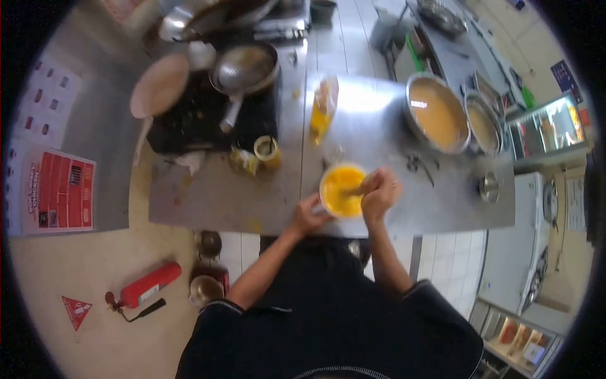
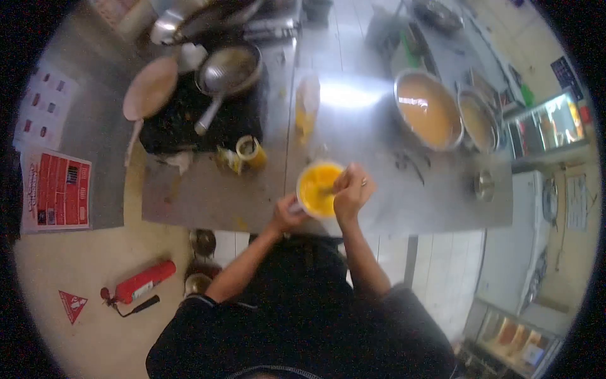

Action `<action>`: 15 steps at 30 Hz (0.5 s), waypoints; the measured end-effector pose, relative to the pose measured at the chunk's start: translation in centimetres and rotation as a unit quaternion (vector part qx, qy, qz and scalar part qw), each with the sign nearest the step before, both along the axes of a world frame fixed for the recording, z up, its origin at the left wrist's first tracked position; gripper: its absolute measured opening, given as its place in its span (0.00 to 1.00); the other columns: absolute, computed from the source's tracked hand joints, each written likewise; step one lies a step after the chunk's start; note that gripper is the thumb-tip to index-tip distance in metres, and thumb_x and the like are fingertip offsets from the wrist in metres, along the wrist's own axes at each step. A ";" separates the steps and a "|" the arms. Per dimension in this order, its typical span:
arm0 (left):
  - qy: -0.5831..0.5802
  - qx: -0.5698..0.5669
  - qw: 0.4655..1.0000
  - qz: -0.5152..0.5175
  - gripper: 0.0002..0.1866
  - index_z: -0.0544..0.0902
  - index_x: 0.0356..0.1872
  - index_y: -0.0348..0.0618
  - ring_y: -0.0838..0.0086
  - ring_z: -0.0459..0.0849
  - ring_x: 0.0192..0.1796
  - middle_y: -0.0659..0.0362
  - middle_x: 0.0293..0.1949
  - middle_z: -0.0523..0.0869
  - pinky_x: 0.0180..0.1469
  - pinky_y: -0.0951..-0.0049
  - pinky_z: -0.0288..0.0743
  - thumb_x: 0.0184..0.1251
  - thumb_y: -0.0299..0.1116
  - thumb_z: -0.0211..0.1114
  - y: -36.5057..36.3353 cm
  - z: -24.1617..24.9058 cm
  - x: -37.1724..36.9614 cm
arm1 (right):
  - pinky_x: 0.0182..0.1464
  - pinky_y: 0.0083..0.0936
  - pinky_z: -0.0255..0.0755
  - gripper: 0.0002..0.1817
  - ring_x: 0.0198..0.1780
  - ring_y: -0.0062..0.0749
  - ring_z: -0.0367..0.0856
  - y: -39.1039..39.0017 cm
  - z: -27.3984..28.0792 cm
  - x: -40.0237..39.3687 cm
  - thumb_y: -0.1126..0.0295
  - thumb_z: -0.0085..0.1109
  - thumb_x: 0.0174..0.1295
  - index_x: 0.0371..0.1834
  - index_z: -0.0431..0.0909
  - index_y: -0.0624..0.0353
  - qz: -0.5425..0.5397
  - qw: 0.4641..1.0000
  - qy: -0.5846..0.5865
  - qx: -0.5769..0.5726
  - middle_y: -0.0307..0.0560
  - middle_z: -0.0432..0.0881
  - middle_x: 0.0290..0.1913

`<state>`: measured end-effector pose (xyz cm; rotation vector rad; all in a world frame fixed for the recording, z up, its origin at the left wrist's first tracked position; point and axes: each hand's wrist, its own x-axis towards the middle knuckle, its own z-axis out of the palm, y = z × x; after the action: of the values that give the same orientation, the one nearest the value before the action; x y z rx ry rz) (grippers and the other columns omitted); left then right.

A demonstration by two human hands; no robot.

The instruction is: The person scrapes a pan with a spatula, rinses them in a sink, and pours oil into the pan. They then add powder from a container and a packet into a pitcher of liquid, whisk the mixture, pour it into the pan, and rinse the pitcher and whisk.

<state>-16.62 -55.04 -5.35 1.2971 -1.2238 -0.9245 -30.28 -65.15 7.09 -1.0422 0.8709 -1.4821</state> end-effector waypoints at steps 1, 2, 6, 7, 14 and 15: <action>-0.003 0.013 1.000 -0.003 0.25 0.84 0.47 0.36 0.68 0.89 0.47 0.52 0.42 0.90 0.50 0.68 0.80 0.52 0.41 0.81 -0.1 0.2 0.0 | 0.19 0.25 0.56 0.22 0.16 0.25 0.64 0.0 0.3 -0.6 0.65 0.47 0.72 0.16 0.68 0.57 0.003 0.997 -0.060 -0.050 0.39 0.65 0.14; -0.008 0.021 1.000 -0.005 0.25 0.85 0.45 0.36 0.69 0.89 0.46 0.52 0.41 0.90 0.50 0.69 0.80 0.51 0.41 0.82 -0.2 0.5 0.1 | 0.20 0.25 0.57 0.22 0.16 0.25 0.64 -0.6 -2.5 -0.5 0.66 0.47 0.72 0.16 0.67 0.57 -0.087 0.986 0.096 -0.103 0.40 0.65 0.14; 0.014 0.018 1.000 0.004 0.24 0.85 0.43 0.36 0.71 0.89 0.45 0.53 0.40 0.91 0.49 0.70 0.80 0.49 0.40 0.83 -0.4 0.5 -0.3 | 0.20 0.24 0.54 0.22 0.16 0.23 0.63 -0.6 -2.3 0.4 0.67 0.44 0.71 0.15 0.60 0.54 -0.062 0.988 0.142 0.016 0.38 0.63 0.13; 0.005 0.000 1.000 0.013 0.24 0.85 0.42 0.37 0.71 0.89 0.44 0.53 0.40 0.91 0.48 0.70 0.80 0.48 0.40 0.83 -0.7 0.9 -0.3 | 0.20 0.24 0.54 0.22 0.16 0.24 0.63 -0.8 -1.1 -0.7 0.67 0.45 0.71 0.15 0.61 0.54 -0.068 0.987 0.139 -0.041 0.38 0.64 0.13; 0.031 0.013 0.999 0.017 0.24 0.85 0.40 0.38 0.72 0.89 0.41 0.51 0.37 0.90 0.42 0.70 0.79 0.47 0.42 0.84 -0.1 0.1 -0.3 | 0.20 0.23 0.53 0.23 0.15 0.22 0.57 -0.6 -0.8 1.4 0.66 0.41 0.72 0.15 0.58 0.53 -0.050 0.995 0.073 0.038 0.37 0.62 0.14; 0.017 0.022 0.999 0.015 0.24 0.85 0.40 0.38 0.72 0.89 0.41 0.52 0.37 0.90 0.42 0.70 0.79 0.47 0.43 0.84 -0.1 -0.4 -0.1 | 0.20 0.23 0.54 0.23 0.15 0.23 0.58 -0.1 1.2 0.6 0.66 0.42 0.72 0.14 0.59 0.54 -0.010 1.000 0.013 -0.014 0.38 0.63 0.14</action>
<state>-16.71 -55.12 -5.74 1.3256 -1.1600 -0.9536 -29.67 -65.30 8.29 -1.0786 0.8820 -1.5042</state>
